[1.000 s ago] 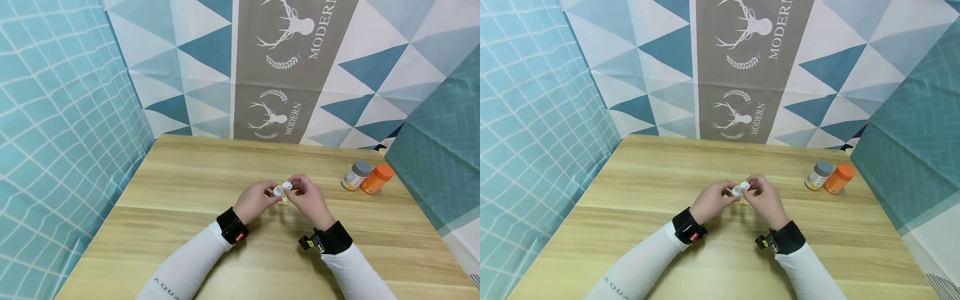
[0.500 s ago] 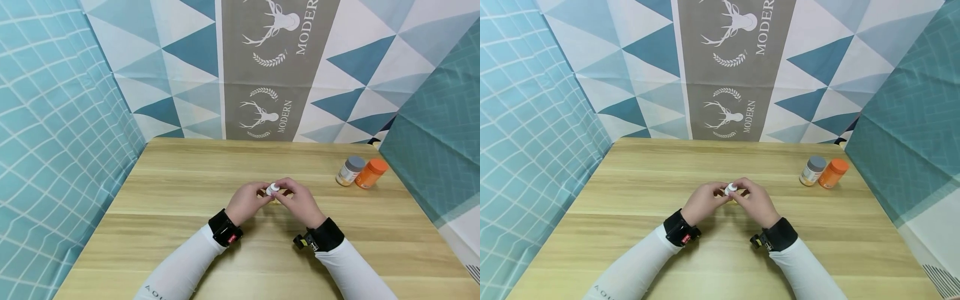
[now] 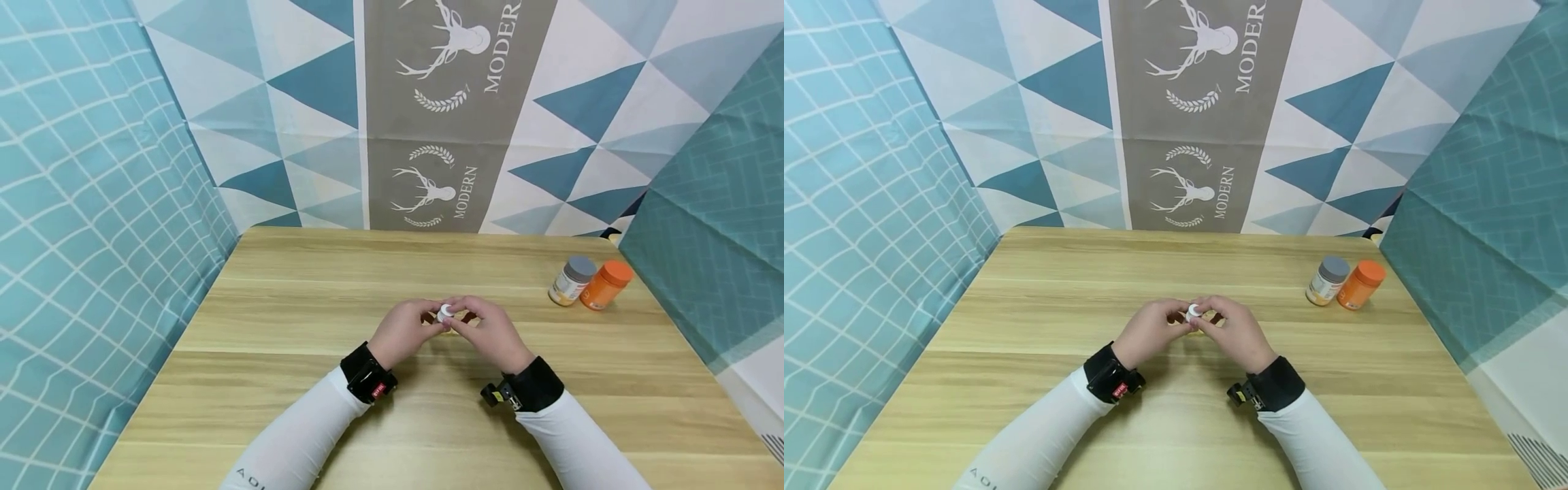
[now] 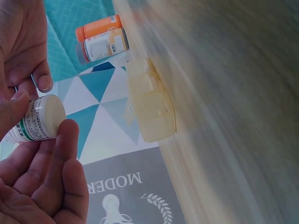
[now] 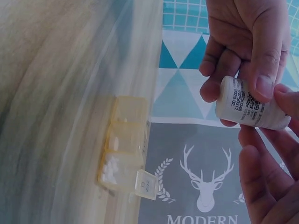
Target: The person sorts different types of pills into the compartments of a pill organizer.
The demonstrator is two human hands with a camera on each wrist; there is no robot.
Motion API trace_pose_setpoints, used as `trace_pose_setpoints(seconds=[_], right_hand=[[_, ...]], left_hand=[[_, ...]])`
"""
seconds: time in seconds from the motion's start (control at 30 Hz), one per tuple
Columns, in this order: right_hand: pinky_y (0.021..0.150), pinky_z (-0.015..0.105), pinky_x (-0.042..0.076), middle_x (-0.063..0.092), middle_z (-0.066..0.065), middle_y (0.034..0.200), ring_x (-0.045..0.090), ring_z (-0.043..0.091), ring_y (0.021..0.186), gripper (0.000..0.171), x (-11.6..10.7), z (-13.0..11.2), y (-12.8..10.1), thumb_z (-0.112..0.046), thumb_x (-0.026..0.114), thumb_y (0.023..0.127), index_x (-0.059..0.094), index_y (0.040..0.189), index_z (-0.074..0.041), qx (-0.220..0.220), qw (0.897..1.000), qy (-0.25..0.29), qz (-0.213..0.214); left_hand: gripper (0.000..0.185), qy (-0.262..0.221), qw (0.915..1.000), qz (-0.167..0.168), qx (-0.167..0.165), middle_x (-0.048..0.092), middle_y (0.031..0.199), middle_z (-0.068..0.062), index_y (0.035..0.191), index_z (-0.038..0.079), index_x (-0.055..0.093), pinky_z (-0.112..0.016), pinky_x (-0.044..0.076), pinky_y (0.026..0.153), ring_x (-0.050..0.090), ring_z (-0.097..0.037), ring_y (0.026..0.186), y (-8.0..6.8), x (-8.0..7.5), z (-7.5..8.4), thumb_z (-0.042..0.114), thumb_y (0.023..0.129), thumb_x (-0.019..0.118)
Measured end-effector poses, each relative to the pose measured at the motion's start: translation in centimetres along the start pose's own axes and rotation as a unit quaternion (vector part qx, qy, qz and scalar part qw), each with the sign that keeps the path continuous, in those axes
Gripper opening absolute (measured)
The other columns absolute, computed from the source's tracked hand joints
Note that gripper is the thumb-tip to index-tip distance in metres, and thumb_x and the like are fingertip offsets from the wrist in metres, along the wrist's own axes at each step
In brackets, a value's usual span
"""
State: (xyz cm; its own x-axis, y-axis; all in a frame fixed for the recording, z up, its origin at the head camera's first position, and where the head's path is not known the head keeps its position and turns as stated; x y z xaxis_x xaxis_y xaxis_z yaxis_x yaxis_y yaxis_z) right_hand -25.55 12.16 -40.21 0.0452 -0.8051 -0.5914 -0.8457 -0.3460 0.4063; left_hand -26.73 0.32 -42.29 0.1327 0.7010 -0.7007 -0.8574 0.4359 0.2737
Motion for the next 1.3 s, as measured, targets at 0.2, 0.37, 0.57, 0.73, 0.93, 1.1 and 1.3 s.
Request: trace_pose_setpoints(seconds=[0.2, 0.37, 0.57, 0.73, 0.93, 1.1, 1.3], right_hand=[[0.08, 0.033, 0.055, 0.068, -0.005, 0.119, 0.063, 0.011, 0.103, 0.014, -0.1, 0.0, -0.1, -0.019, 0.072, 0.092, 0.072, 0.105, -0.02, -0.008, 0.999, -0.02, -0.027], [0.075, 0.031, 0.055, 0.068, -0.006, 0.106, 0.063, 0.01, 0.093, 0.008, -0.2, -0.6, 0.0, -0.018, 0.075, 0.089, 0.07, 0.096, -0.02, -0.024, 0.999, -0.024, -0.009], [0.067, 0.031, 0.052, 0.057, -0.005, 0.09, 0.056, 0.016, 0.082, 0.017, 0.0, -0.5, -0.1, -0.021, 0.077, 0.088, 0.061, 0.089, -0.016, -0.003, 0.999, -0.048, 0.009], [0.075, 0.033, 0.054, 0.059, -0.001, 0.116, 0.059, 0.018, 0.096, 0.031, 0.5, -0.5, -0.1, -0.025, 0.07, 0.093, 0.062, 0.121, -0.014, -0.007, 0.997, -0.055, -0.052], [0.084, 0.037, 0.054, 0.057, 0.002, 0.135, 0.058, 0.015, 0.109, 0.039, 0.5, -0.6, -0.4, -0.012, 0.059, 0.097, 0.059, 0.136, -0.014, -0.014, 0.99, -0.062, -0.126], [0.079, 0.038, 0.054, 0.064, -0.004, 0.114, 0.06, 0.014, 0.099, 0.018, -0.3, -0.3, -0.3, -0.021, 0.067, 0.096, 0.068, 0.114, -0.019, 0.015, 0.992, -0.069, -0.1], [0.063, 0.029, 0.048, 0.061, -0.007, 0.091, 0.057, 0.014, 0.075, 0.031, -0.6, 0.5, -0.2, -0.051, 0.064, 0.093, 0.06, 0.092, -0.02, 0.044, 0.989, -0.127, -0.056]], left_hand=[[0.029, -0.016, 0.9999, -0.003, -0.004, 0.07, 0.113, 0.008, 0.118, 0.022, 0.072, -0.025, 0.051, 0.078, 0.065, -0.009, 0.092, 0.1, 0.3, -0.1, 0.036, 0.093, 0.069], [0.028, -0.025, 0.9995, 0.001, -0.017, 0.071, 0.11, 0.008, 0.114, 0.02, 0.073, -0.023, 0.051, 0.076, 0.065, -0.006, 0.09, 0.0, 0.4, -0.1, 0.034, 0.091, 0.072], [0.022, -0.029, 0.9994, 0.006, -0.02, 0.072, 0.105, 0.007, 0.108, 0.018, 0.073, -0.023, 0.052, 0.074, 0.065, -0.006, 0.089, -0.1, 0.7, 0.4, 0.03, 0.09, 0.075], [0.021, -0.036, 0.9992, 0.011, -0.015, 0.072, 0.103, 0.006, 0.107, 0.015, 0.073, -0.024, 0.052, 0.076, 0.065, -0.007, 0.089, 0.0, 0.7, 0.5, 0.027, 0.091, 0.074], [0.025, -0.045, 0.9989, 0.013, -0.007, 0.07, 0.1, 0.011, 0.106, 0.017, 0.073, -0.026, 0.052, 0.079, 0.064, -0.004, 0.088, 0.0, 0.5, 0.6, 0.035, 0.089, 0.075], [0.028, -0.048, 0.9988, 0.01, -0.008, 0.07, 0.102, 0.013, 0.111, 0.019, 0.073, -0.024, 0.051, 0.077, 0.063, -0.002, 0.087, 0.0, 0.8, 0.6, 0.036, 0.088, 0.075], [0.026, -0.045, 0.9989, 0.011, -0.008, 0.07, 0.104, 0.012, 0.111, 0.02, 0.073, -0.024, 0.052, 0.077, 0.064, -0.002, 0.088, -0.1, 0.9, 0.7, 0.033, 0.089, 0.075]])
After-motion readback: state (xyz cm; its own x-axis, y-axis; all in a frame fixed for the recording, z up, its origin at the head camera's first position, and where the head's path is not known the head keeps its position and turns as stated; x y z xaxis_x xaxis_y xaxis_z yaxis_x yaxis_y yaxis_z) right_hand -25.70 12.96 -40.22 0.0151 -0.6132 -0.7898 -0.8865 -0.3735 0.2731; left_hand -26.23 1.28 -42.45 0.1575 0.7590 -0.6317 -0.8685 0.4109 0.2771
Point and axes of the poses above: each hand's wrist, its own y-axis towards the middle knuckle, its own x-axis out of the palm, z = x × y, the point moved 10 cm from there along y, towards the middle knuckle
